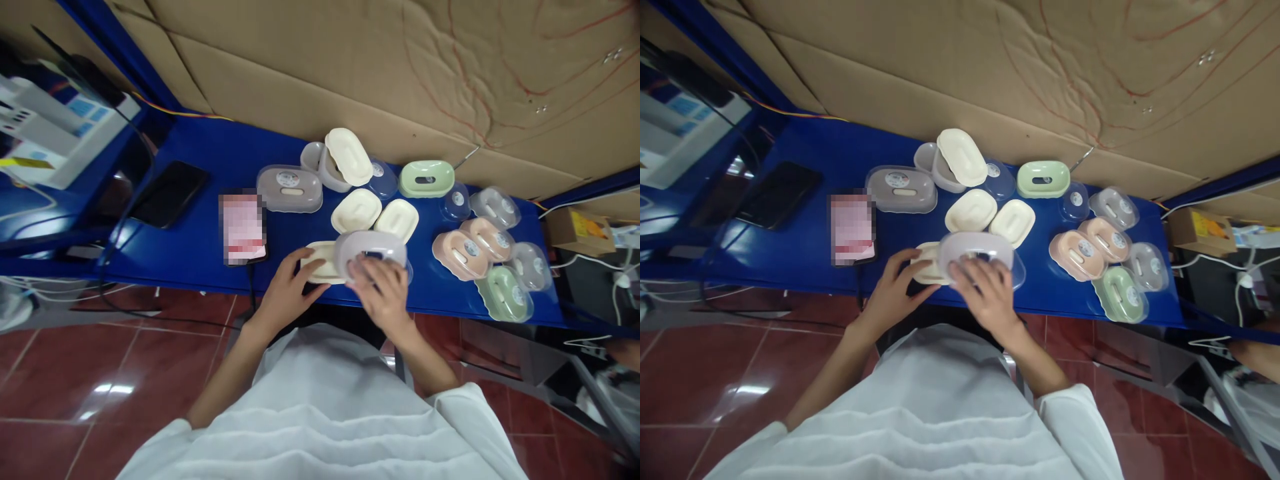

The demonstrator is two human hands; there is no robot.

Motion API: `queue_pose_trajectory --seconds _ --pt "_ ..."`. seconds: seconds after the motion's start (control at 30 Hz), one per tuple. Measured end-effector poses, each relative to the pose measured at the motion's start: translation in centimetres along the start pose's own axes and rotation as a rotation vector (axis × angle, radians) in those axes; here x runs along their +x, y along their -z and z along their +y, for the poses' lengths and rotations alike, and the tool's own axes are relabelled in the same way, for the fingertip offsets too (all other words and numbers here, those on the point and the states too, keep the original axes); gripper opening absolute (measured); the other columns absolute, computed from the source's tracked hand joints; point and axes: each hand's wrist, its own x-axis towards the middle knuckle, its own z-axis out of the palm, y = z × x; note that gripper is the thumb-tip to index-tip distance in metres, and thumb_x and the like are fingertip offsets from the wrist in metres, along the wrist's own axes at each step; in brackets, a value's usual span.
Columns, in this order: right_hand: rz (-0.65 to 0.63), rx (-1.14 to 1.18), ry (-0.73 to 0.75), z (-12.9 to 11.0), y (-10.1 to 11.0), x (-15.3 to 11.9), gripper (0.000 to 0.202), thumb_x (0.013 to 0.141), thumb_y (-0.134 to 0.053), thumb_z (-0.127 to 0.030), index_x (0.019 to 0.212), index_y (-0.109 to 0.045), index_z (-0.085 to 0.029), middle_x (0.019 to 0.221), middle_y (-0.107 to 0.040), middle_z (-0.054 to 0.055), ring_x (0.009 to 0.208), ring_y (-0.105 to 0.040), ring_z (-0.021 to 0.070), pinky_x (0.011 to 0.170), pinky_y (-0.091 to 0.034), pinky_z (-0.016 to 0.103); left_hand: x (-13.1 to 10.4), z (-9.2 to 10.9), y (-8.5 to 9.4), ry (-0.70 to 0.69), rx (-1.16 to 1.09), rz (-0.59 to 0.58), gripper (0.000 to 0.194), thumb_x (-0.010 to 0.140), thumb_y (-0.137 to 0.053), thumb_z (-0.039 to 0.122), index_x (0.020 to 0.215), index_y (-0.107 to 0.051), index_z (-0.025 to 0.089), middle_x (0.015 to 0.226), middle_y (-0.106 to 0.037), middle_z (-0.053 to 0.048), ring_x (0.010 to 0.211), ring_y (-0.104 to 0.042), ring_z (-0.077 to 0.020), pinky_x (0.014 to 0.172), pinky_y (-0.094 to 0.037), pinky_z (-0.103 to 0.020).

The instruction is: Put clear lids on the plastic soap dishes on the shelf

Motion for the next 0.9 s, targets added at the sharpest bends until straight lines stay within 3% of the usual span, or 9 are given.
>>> queue_pose_trajectory --seconds 0.1,0.17,0.33,0.57,0.77,0.9 --pt "-0.116 0.065 0.112 -3.0 -1.1 0.3 0.043 0.110 -0.054 -0.030 0.152 -0.059 -0.038 0.149 -0.068 0.001 0.133 -0.065 0.0242 0.112 -0.044 0.046 -0.4 -0.1 0.5 0.072 -0.053 0.048 0.079 0.094 -0.079 0.035 0.160 -0.036 0.027 0.166 -0.034 -0.022 0.139 -0.060 -0.0341 0.113 -0.056 -0.053" --pt "-0.160 0.076 0.139 -3.8 -1.8 1.1 0.043 0.111 -0.052 -0.027 0.153 -0.057 -0.034 0.152 -0.066 0.003 0.136 -0.063 0.0246 0.111 -0.044 0.046 -0.4 -0.2 0.9 0.053 -0.041 0.036 0.085 0.095 -0.078 0.035 0.164 -0.029 0.031 0.171 -0.028 -0.022 0.144 -0.056 -0.0362 0.114 -0.056 -0.055" --pt "-0.178 0.099 0.183 -4.6 -3.1 2.2 0.042 0.111 -0.053 -0.028 0.152 -0.060 -0.023 0.150 -0.067 0.008 0.136 -0.062 0.0260 0.109 -0.049 0.043 -0.3 -0.7 1.6 -0.035 0.049 -0.112 0.066 0.102 -0.067 0.026 0.162 -0.040 0.028 0.170 -0.039 -0.019 0.156 -0.043 -0.0370 0.123 -0.047 -0.058" --pt "-0.181 0.162 0.231 -3.2 -3.2 1.3 0.044 0.110 -0.048 -0.016 0.153 -0.058 -0.019 0.158 -0.060 0.007 0.150 -0.051 0.0199 0.129 -0.035 0.042 -0.4 -1.1 1.7 -0.023 0.076 -0.110 0.059 0.103 -0.067 0.039 0.158 -0.051 0.023 0.169 -0.043 -0.019 0.149 -0.054 -0.0347 0.119 -0.052 -0.051" --pt "-0.164 0.068 0.086 -1.4 -2.0 0.8 0.042 0.111 -0.053 -0.036 0.150 -0.060 -0.022 0.161 -0.056 0.009 0.154 -0.047 0.0260 0.131 -0.029 0.050 0.1 -0.8 1.7 -0.023 0.061 -0.156 0.054 0.106 -0.062 0.041 0.155 -0.053 0.021 0.169 -0.042 -0.020 0.151 -0.052 -0.0349 0.119 -0.053 -0.052" --pt "-0.227 0.067 0.108 -0.8 -1.9 0.8 0.042 0.111 -0.053 -0.036 0.151 -0.060 -0.025 0.160 -0.058 0.009 0.152 -0.050 0.0245 0.128 -0.032 0.047 0.1 -0.7 1.3 -0.008 0.054 -0.170 0.053 0.106 -0.062 0.041 0.155 -0.054 0.023 0.170 -0.042 -0.019 0.152 -0.051 -0.0351 0.120 -0.052 -0.053"
